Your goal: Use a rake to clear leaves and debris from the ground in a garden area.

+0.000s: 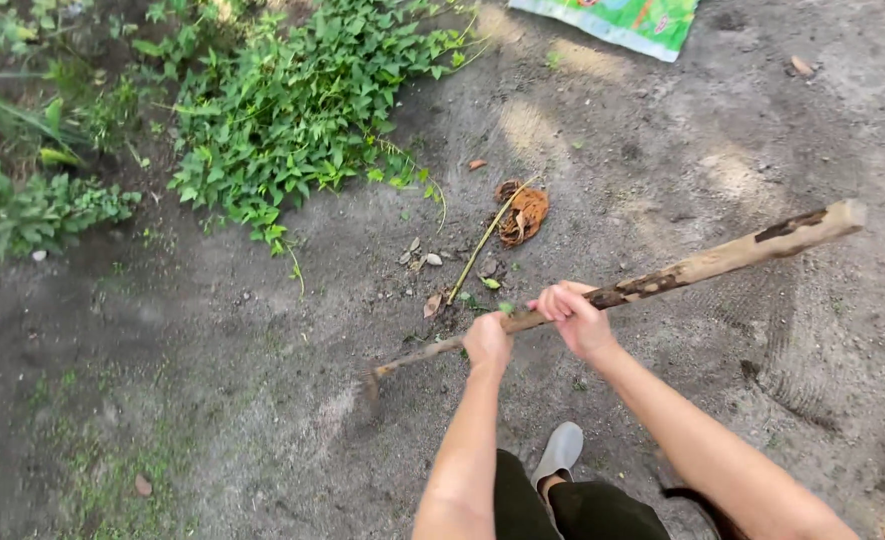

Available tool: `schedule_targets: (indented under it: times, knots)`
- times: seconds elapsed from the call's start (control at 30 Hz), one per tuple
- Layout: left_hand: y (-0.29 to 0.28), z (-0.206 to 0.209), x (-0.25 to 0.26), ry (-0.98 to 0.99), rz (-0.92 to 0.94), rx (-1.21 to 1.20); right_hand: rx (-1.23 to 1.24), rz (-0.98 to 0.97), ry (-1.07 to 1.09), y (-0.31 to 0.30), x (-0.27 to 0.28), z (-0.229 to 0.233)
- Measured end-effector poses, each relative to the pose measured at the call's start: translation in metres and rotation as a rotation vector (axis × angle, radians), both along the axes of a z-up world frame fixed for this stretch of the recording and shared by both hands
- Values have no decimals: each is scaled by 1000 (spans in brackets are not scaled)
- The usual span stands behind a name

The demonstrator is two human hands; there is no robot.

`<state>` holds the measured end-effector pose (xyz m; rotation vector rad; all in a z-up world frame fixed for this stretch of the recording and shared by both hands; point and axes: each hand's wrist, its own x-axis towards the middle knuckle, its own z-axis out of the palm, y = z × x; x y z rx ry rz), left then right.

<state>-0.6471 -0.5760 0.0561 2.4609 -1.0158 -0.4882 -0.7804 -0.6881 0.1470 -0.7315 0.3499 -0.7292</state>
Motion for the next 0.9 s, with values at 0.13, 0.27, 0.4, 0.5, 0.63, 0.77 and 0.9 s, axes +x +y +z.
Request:
schedule_targets:
  times: [0.13, 0.27, 0.4, 0.5, 0.63, 0.77, 0.9]
  knots:
    - [-49, 2, -53, 114, -21, -59, -159, -29, 106, -45, -51, 2]
    - [-152, 12, -117, 104, -163, -131, -298, -157, 147, -120, -118, 43]
    - [-213, 68, -134, 155, -217, -207, -423, -180, 210, -163, -148, 92]
    - [-229, 72, -136, 123, -347, -232, -399, -211, 99, -176, -163, 92]
    - [-213, 78, -97, 80, -366, -164, -351, -214, 46, -171, -130, 82]
    - [-167, 64, -17, -13, -336, -150, -216, -231, -23, -139, -47, 60]
    - [-112, 17, 85, -78, -287, -135, -216, -136, -66, -90, 49, 25]
